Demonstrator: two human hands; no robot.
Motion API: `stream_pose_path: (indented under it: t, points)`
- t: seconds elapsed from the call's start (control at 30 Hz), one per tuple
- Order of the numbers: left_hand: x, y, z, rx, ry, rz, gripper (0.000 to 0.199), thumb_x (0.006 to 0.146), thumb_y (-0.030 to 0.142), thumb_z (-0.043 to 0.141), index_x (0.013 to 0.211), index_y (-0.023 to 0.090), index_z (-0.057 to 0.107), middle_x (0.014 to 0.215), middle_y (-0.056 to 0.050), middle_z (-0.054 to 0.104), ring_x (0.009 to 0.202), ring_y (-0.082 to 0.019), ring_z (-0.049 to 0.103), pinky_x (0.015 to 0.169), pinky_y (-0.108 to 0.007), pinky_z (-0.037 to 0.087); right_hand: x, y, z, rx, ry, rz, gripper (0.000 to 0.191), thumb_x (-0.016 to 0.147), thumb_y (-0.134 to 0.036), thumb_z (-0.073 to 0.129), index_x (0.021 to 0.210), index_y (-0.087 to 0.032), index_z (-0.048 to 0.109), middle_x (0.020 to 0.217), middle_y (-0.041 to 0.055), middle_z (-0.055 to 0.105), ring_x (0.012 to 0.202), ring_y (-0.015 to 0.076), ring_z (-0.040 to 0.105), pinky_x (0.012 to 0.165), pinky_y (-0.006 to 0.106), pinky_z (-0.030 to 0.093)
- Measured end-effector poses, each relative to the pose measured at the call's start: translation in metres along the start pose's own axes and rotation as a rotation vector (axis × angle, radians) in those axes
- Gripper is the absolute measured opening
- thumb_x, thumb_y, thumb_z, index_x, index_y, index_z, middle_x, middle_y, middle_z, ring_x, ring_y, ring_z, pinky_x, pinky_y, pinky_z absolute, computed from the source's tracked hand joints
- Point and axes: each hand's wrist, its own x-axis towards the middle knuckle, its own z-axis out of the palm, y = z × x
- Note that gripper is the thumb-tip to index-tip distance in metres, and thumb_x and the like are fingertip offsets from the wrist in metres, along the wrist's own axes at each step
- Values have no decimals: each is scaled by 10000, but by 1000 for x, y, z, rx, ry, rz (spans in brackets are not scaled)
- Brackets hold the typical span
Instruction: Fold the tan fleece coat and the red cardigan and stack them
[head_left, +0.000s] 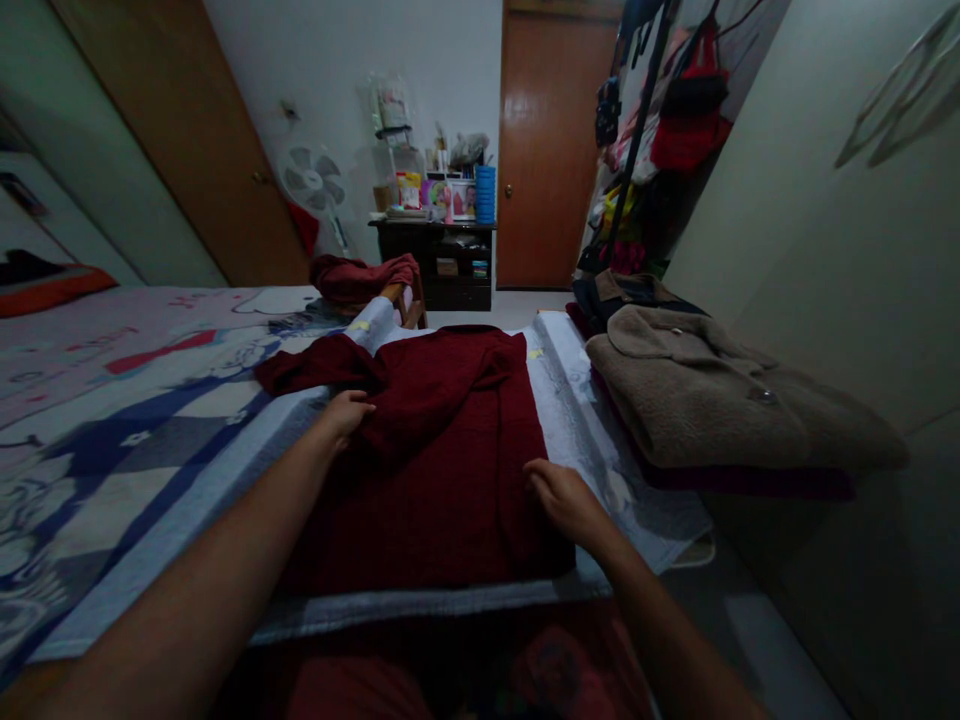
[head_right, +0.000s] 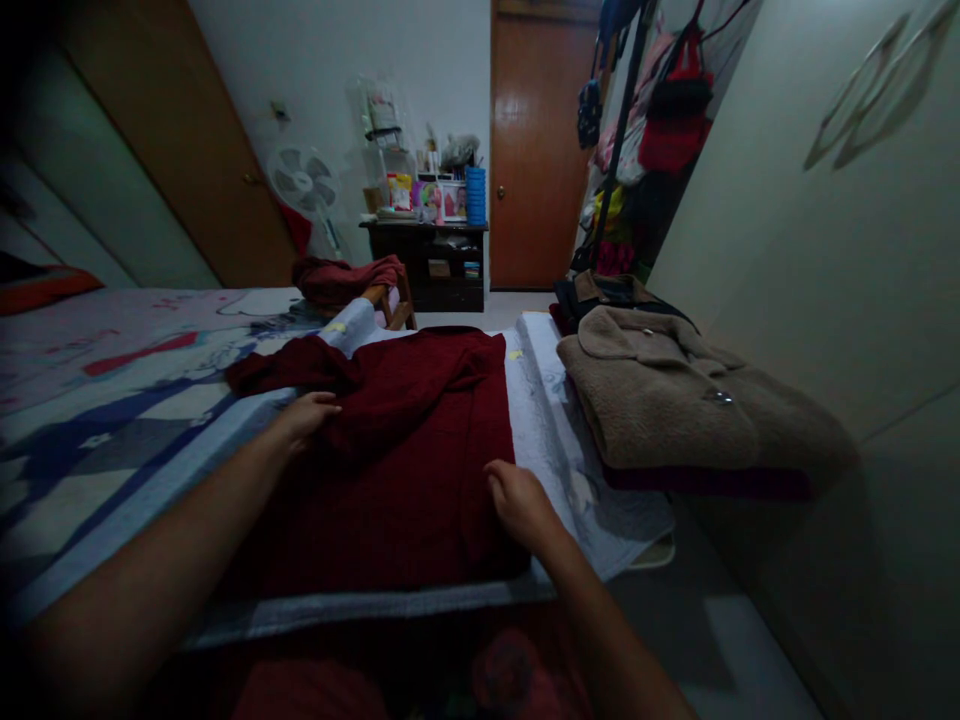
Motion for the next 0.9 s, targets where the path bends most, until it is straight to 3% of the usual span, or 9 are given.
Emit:
stream_pose_path:
  t: [0.07,0.17,0.4,0.5,0.6,0.67,0.77,0.83,0.9]
  points:
    - [1,-5,4,174,88,145,535,664,97,645,1187,148,544,1286,-155,555,1256,-326,478,1033,-487,397,2,13,7,-74,147,-14,329,906,-189,374,1122,-162,620,1137,102,662,1053,195,602,929,320,438]
    - [-11,-9,25,621,77,595,489,733,188,625,1215,160,546,1389,-143,471,1330,-315,375,1117,-474,275,-1,29,28,-255,167,-71,415,903,-234,434,1292,-130,535,1417,141,481,1325,243,407,1086,404,325]
    - [-74,-15,108,866,-479,1137,334,852,316,572,1169,215,608,1380,-83,508,1282,-264,416,1081,-433,333,-16,35,52,-468,-30,-42,606,892,-438,498,1446,-223,380,1576,74,214,1451,291,132,1132,542,164]
    - [-90,-20,132,838,-568,1200,301,874,217,515,1158,219,612,1359,-67,531,1286,-233,421,1086,-399,330,-14,32,41,-438,-91,-37,689,841,-462,565,1450,-203,373,1577,97,203,1447,311,139,1129,543,166]
    - [-90,-21,148,835,-648,1158,313,875,149,457,1136,202,623,1246,-68,613,1180,-202,527,1020,-339,394,-2,31,23,-349,-120,-49,516,854,-387,557,1327,-182,525,1461,117,440,1349,279,372,1091,438,296]
    - [-83,-16,156,846,-700,1100,307,873,141,437,1088,206,646,1137,-60,665,1058,-192,598,929,-302,446,13,34,12,-292,-66,-26,344,902,-286,474,1196,-173,613,1257,107,620,1176,224,544,1016,349,382]
    - [-66,-1,169,851,-726,1004,289,877,163,422,1004,224,674,1017,-51,698,935,-189,638,836,-282,467,47,40,4,-248,77,5,320,919,-170,383,1118,-168,634,1110,92,676,1048,185,601,964,298,414]
    - [-52,14,177,843,-665,968,269,879,180,429,981,226,674,1028,-54,693,953,-192,630,858,-289,457,72,46,5,-251,140,-3,345,913,-134,370,1156,-154,613,1205,108,638,1129,184,564,1010,305,386]
    - [-37,28,181,861,-463,945,249,868,204,465,1030,217,654,1171,-82,640,1093,-225,570,949,-337,414,94,51,10,-281,162,-6,380,907,-136,385,1243,-129,563,1349,132,547,1255,199,479,1071,340,335]
